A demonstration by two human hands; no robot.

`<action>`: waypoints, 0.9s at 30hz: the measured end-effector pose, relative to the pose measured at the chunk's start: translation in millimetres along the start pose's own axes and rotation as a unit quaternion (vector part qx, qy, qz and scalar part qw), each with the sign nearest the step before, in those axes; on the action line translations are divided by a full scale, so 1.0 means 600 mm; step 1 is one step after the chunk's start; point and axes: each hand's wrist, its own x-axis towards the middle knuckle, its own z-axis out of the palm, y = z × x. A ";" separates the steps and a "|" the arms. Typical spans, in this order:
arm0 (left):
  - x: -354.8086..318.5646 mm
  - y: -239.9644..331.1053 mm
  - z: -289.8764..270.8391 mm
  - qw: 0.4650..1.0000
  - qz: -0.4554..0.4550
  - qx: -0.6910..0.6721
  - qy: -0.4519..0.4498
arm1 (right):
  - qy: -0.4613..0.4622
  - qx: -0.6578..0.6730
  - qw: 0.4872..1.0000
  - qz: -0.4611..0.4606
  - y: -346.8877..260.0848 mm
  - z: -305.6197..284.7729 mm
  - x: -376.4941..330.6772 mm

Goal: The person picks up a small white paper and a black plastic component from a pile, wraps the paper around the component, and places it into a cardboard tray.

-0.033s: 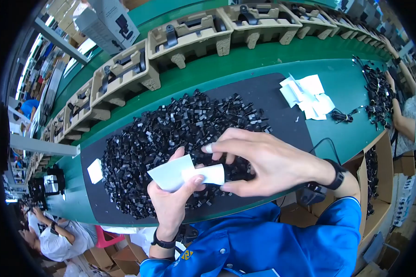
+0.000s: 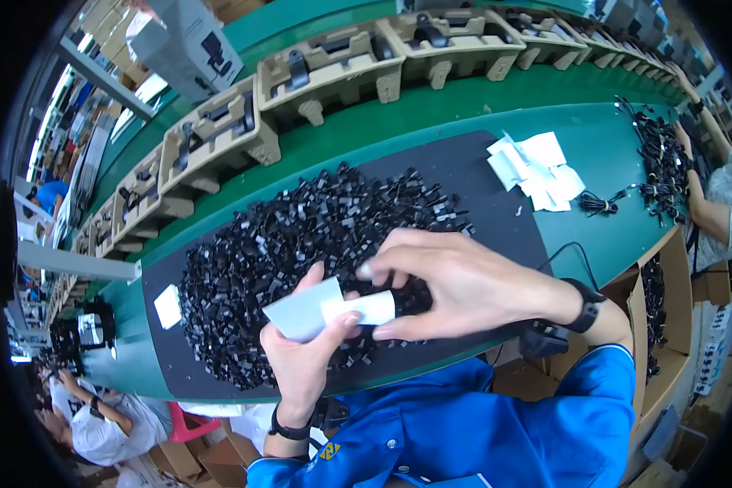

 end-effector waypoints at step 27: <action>0.054 0.108 -0.079 0.968 0.052 0.111 0.218 | 0.394 -0.507 0.722 0.257 0.306 -0.494 0.156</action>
